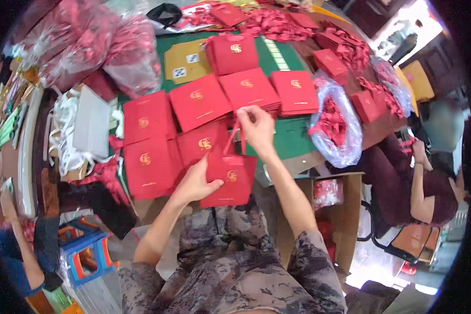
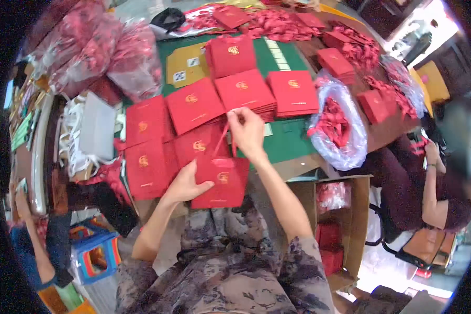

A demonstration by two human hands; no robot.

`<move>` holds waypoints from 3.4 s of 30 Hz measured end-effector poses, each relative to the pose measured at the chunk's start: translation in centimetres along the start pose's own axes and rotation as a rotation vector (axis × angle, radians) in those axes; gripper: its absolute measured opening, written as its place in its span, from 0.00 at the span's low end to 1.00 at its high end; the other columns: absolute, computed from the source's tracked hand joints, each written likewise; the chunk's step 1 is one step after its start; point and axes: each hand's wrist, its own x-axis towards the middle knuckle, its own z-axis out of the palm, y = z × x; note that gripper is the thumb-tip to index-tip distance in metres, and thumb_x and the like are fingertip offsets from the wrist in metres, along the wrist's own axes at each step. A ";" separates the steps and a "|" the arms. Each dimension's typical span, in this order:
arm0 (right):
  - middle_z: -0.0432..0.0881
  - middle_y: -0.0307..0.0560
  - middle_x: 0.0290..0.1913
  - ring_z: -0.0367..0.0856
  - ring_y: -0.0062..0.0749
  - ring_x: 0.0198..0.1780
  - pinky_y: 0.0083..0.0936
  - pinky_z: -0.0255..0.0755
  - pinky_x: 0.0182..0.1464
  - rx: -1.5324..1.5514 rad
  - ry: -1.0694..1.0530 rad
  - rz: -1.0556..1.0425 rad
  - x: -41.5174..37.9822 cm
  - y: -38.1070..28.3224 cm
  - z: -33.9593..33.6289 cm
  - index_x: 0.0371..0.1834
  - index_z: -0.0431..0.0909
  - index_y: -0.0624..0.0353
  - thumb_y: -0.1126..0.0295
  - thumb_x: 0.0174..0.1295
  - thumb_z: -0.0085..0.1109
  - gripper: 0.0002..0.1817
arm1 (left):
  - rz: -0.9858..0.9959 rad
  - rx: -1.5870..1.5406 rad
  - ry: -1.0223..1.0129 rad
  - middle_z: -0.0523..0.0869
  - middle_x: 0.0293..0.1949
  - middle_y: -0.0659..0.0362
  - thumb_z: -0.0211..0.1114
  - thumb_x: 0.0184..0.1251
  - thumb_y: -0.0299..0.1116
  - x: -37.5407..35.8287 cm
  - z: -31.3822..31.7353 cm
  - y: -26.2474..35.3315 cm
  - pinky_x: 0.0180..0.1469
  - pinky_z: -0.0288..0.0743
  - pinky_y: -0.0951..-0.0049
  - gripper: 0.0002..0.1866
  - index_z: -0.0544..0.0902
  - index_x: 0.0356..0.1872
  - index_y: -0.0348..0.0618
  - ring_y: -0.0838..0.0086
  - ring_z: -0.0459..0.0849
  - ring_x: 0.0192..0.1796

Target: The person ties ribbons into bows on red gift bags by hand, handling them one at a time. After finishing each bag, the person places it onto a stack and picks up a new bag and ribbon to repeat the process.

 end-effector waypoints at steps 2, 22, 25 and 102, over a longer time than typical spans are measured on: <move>0.88 0.44 0.29 0.83 0.19 0.31 0.23 0.76 0.35 -0.061 -0.021 -0.012 -0.5 -0.8 -0.6 0.41 0.86 0.64 0.65 0.67 0.65 0.12 | 0.000 -0.086 -0.022 0.81 0.60 0.43 0.74 0.53 0.27 -0.2 0.1 0.4 0.68 0.70 0.62 0.41 0.65 0.70 0.33 0.60 0.80 0.65; 0.78 0.48 0.40 0.77 0.48 0.46 0.41 0.73 0.49 -0.968 0.206 -0.255 -1.2 8.1 -19.0 0.37 0.84 0.55 0.74 0.57 0.66 0.06 | -0.055 0.530 0.165 0.74 0.52 0.44 0.63 0.61 0.29 2.8 -0.8 8.4 0.53 0.78 0.47 0.29 0.69 0.66 0.48 0.43 0.79 0.54; 0.78 0.49 0.40 0.77 0.47 0.45 0.40 0.71 0.47 -0.832 0.258 -0.321 -1.9 6.0 -17.7 0.36 0.82 0.60 0.70 0.63 0.67 0.05 | -0.048 0.523 0.113 0.74 0.56 0.47 0.72 0.57 0.40 3.6 2.5 7.6 0.59 0.75 0.51 0.38 0.68 0.70 0.44 0.49 0.74 0.60; 0.82 0.49 0.42 0.84 0.38 0.46 0.31 0.77 0.47 -0.169 -0.371 -0.183 -8.5 -3.9 -5.7 0.46 0.81 0.62 0.78 0.63 0.64 0.10 | -0.109 0.219 0.175 0.91 0.35 0.62 0.79 0.53 0.34 2.5 2.5 1.0 0.52 0.68 0.69 0.12 0.86 0.37 0.45 0.72 0.88 0.36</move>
